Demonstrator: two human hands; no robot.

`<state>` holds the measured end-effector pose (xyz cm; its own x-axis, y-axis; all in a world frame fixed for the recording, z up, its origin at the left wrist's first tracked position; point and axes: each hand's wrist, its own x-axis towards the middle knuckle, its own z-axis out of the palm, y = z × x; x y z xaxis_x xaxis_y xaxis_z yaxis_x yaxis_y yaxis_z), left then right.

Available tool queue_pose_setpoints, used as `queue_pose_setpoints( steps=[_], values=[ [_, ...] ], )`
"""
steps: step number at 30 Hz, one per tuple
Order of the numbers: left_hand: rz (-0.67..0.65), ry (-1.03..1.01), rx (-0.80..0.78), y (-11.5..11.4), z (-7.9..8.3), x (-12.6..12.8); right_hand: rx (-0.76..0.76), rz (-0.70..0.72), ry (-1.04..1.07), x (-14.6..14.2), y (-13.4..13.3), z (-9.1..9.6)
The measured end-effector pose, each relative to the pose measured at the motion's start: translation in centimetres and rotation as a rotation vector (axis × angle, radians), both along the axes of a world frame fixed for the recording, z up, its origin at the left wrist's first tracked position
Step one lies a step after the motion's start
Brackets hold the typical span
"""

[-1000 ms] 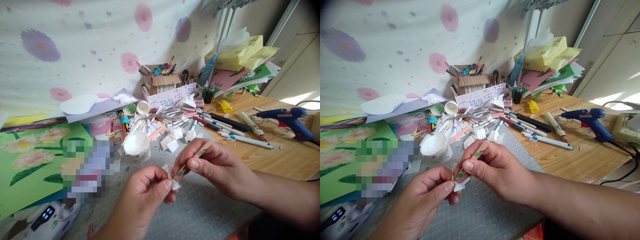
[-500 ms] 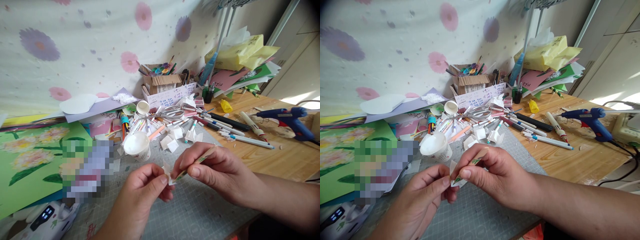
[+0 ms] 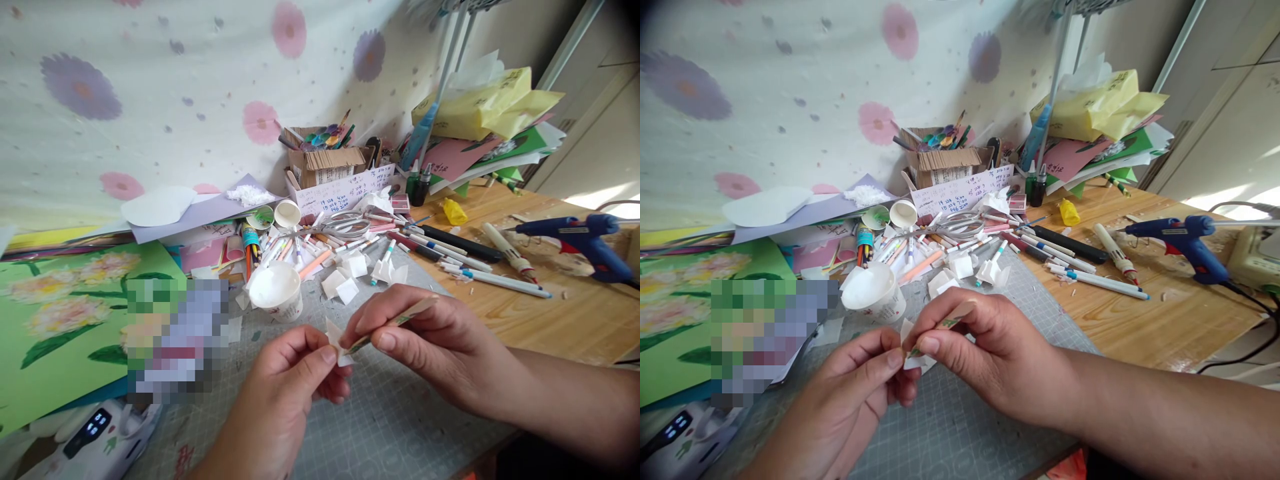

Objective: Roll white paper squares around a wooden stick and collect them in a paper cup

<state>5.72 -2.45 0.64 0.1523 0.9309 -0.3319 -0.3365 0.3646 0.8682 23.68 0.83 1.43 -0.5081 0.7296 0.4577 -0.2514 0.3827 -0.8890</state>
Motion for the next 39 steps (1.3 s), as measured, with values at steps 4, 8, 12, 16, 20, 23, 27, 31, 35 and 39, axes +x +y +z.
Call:
queue_pose_setpoints(
  steps=[4,8,12,16,20,23,27,31,35,39],
  values=[
    [-0.015,-0.064,-0.027,0.1,-0.1,0.0,-0.029,0.006,0.014,0.1,0.0,0.0],
    [-0.026,-0.094,-0.044,0.1,-0.2,-0.1,-0.058,-0.007,0.002,0.3,0.0,0.0],
    [-0.037,-0.057,-0.024,0.1,-0.1,-0.2,-0.055,-0.016,-0.008,0.2,0.1,0.0],
    [-0.058,0.079,0.068,0.1,0.0,-0.4,0.01,-0.033,-0.03,0.2,0.2,0.2],
    [-0.101,0.266,0.148,0.3,-0.2,-0.7,0.107,-0.097,-0.112,0.4,0.1,0.2],
    [-0.11,0.41,0.174,0.5,-0.2,-0.8,0.142,-0.12,-0.135,0.4,0.1,0.0],
    [-0.107,0.472,0.199,0.5,0.2,-0.8,0.117,-0.111,-0.126,0.4,0.2,0.0],
    [-0.07,0.502,0.254,0.5,0.6,-1.0,0.017,-0.137,-0.092,0.5,0.6,0.1],
    [-0.029,0.574,0.313,0.7,0.9,-1.5,-0.083,-0.113,0.0,0.9,1.2,-0.1],
    [0.155,0.707,0.369,1.7,1.3,-2.9,-0.192,-0.108,0.082,1.4,1.8,-0.5]
  ],
)
